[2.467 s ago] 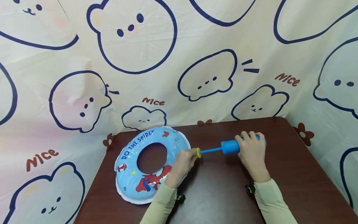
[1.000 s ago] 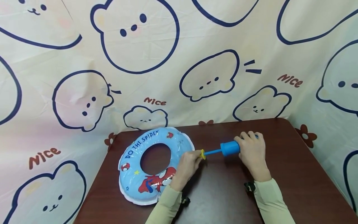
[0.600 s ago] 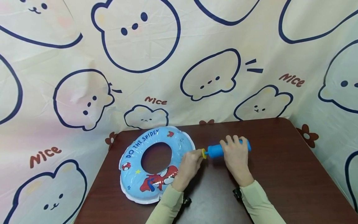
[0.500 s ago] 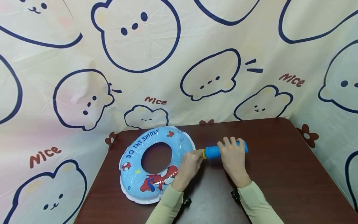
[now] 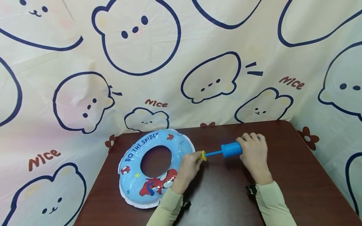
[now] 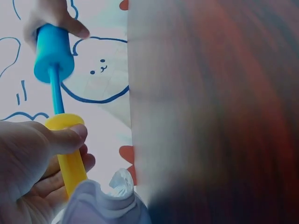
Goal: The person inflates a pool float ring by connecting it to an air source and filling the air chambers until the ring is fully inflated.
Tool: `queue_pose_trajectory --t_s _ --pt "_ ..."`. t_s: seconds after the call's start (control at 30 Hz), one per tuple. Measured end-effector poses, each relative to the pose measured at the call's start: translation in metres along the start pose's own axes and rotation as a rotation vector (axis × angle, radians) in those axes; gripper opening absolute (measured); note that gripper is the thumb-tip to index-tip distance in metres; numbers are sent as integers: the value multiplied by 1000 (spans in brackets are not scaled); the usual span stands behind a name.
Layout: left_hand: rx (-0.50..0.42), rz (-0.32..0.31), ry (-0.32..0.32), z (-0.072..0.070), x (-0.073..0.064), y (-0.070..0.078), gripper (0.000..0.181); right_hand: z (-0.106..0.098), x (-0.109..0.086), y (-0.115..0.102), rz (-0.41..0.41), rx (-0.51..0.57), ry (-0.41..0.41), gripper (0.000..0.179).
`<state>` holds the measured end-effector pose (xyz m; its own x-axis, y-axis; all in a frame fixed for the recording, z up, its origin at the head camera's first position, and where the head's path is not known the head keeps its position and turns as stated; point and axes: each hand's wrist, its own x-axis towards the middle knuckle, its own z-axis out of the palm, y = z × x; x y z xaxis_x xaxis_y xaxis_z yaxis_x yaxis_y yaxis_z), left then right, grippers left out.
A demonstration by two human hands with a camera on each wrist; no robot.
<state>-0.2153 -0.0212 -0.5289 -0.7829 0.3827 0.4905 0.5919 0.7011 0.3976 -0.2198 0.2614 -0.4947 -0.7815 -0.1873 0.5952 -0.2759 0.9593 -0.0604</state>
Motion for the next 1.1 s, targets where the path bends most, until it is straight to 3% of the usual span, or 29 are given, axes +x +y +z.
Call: queue_pose_trajectory --t_s 0.13,0.23,0.47,0.7,0.83,0.97,1.1 --pt "8 -7 4 1 -2 -1 8 -5 -2 12 36 -27 15 52" --pt "31 4 11 3 -4 1 9 -5 -4 7 31 -52 9 54" --pt "45 25 -2 7 -4 3 8 7 -4 -24 -32 -84 15 53" --pt "-51 36 17 3 -1 4 6 19 -3 -53 -97 -91 86 45" --pt "-56 35 9 0 0 6 9 24 -3 -63 -125 -86 106 42" --pt "-51 12 -20 -3 1 8 17 27 -3 -65 -142 -72 80 49" --pt "-81 -30 -43 -7 3 5 16 23 0 -49 -121 -29 47 58"
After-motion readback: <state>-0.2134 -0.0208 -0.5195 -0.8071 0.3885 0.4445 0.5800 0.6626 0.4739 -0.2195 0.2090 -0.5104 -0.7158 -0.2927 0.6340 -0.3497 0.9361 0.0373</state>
